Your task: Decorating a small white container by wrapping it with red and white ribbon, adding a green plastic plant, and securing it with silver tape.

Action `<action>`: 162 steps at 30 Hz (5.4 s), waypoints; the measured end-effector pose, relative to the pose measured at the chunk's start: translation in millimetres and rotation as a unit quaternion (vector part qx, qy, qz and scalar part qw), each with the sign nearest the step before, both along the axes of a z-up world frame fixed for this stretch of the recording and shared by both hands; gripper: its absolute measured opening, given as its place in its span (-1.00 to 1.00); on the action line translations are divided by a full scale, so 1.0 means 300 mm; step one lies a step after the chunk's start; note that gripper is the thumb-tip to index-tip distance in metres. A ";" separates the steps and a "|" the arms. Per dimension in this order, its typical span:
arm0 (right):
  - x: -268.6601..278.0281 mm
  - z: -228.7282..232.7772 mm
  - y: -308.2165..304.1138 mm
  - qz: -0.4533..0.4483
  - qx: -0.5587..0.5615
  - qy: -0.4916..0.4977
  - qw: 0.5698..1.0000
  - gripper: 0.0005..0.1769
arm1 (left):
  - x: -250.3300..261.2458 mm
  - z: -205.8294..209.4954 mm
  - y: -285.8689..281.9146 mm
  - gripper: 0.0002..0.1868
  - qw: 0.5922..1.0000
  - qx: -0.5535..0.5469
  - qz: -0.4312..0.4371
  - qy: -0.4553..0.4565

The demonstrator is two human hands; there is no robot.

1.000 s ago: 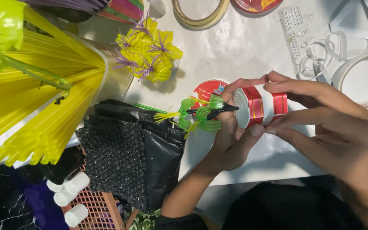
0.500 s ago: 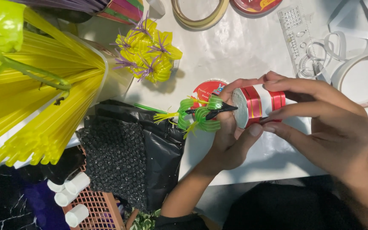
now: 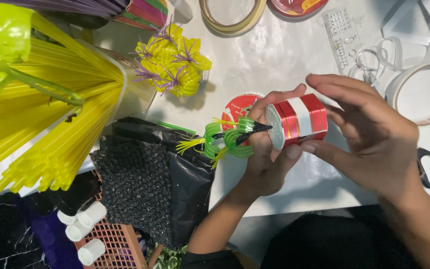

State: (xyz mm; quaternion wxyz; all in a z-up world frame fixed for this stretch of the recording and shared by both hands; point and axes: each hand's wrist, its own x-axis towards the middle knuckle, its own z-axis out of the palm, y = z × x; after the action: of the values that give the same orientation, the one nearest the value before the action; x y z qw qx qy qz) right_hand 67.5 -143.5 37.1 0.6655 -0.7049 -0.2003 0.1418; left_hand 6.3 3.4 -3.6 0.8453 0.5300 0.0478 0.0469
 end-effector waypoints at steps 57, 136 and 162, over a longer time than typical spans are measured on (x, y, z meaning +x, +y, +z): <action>0.192 0.004 0.014 0.271 -0.101 0.150 0.945 -0.16 | 0.043 0.294 0.216 -0.20 0.870 0.318 -0.269 0.266; 0.005 -0.123 -0.123 0.311 0.071 0.121 0.940 -0.35 | -0.201 0.143 0.145 0.10 0.949 -0.151 -0.270 0.066; 0.008 -0.215 -0.168 0.189 0.109 0.249 0.943 -0.22 | -0.241 0.165 -0.043 -0.87 0.913 0.330 0.241 -0.009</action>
State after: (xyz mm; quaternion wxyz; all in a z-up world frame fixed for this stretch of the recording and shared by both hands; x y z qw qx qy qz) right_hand 69.9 -193.8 -27.3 0.7279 -0.5191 -0.1722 0.4136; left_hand -66.0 -9.4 45.8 0.5858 0.7508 0.1485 0.2667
